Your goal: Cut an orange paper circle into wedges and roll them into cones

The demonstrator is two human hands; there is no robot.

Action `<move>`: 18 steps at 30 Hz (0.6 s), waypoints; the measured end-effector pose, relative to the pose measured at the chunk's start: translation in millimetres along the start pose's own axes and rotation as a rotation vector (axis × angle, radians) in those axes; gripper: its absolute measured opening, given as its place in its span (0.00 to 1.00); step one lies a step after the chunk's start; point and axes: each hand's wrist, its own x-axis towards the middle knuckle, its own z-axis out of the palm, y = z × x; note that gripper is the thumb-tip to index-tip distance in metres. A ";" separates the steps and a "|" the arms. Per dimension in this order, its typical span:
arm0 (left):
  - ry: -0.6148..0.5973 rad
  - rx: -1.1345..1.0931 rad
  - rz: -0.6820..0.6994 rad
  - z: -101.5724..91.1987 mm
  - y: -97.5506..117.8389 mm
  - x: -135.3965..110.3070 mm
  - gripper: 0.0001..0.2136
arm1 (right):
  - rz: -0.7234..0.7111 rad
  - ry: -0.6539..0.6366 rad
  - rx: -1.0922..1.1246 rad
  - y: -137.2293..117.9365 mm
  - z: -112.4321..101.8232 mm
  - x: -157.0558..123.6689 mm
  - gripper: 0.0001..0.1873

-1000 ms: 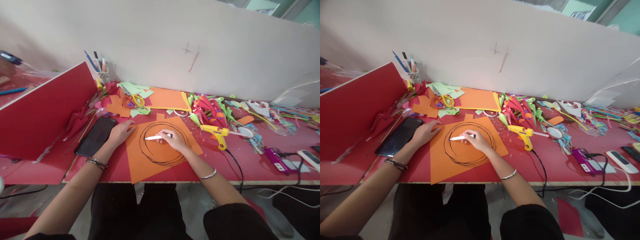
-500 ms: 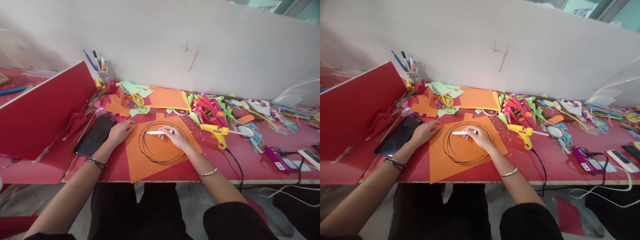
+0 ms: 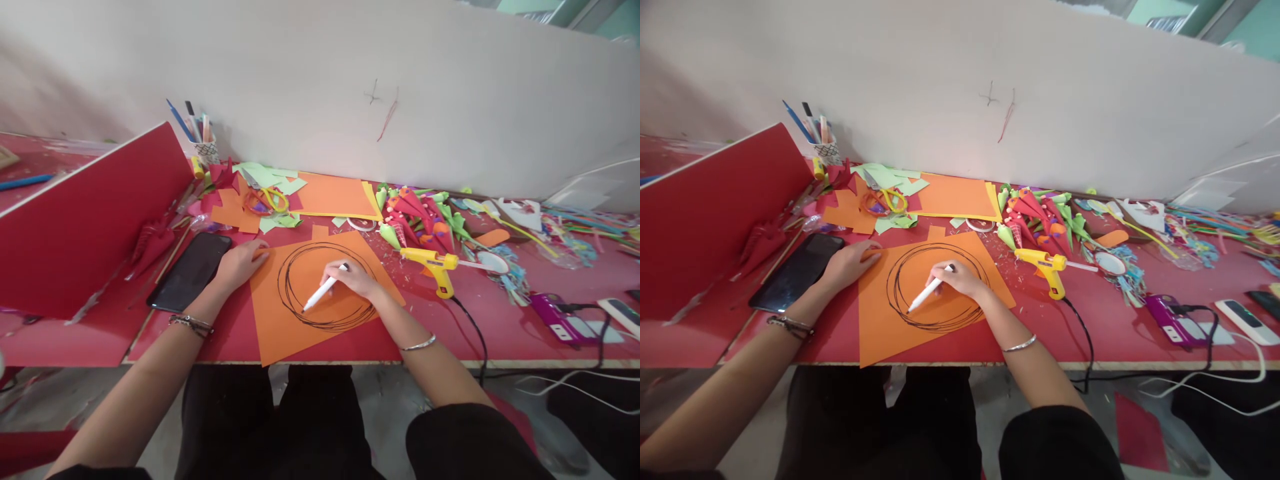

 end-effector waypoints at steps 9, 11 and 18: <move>-0.003 -0.014 0.012 -0.2 -0.3 -0.4 0.12 | -0.046 0.152 -0.001 9.2 10.2 6.2 0.15; -0.003 -0.015 0.013 -0.1 -0.4 -0.3 0.12 | -0.042 0.100 -0.027 7.8 8.5 4.8 0.15; -0.006 -0.010 0.009 -1.4 0.3 -0.4 0.12 | 0.011 0.001 -0.098 0.7 0.2 0.4 0.19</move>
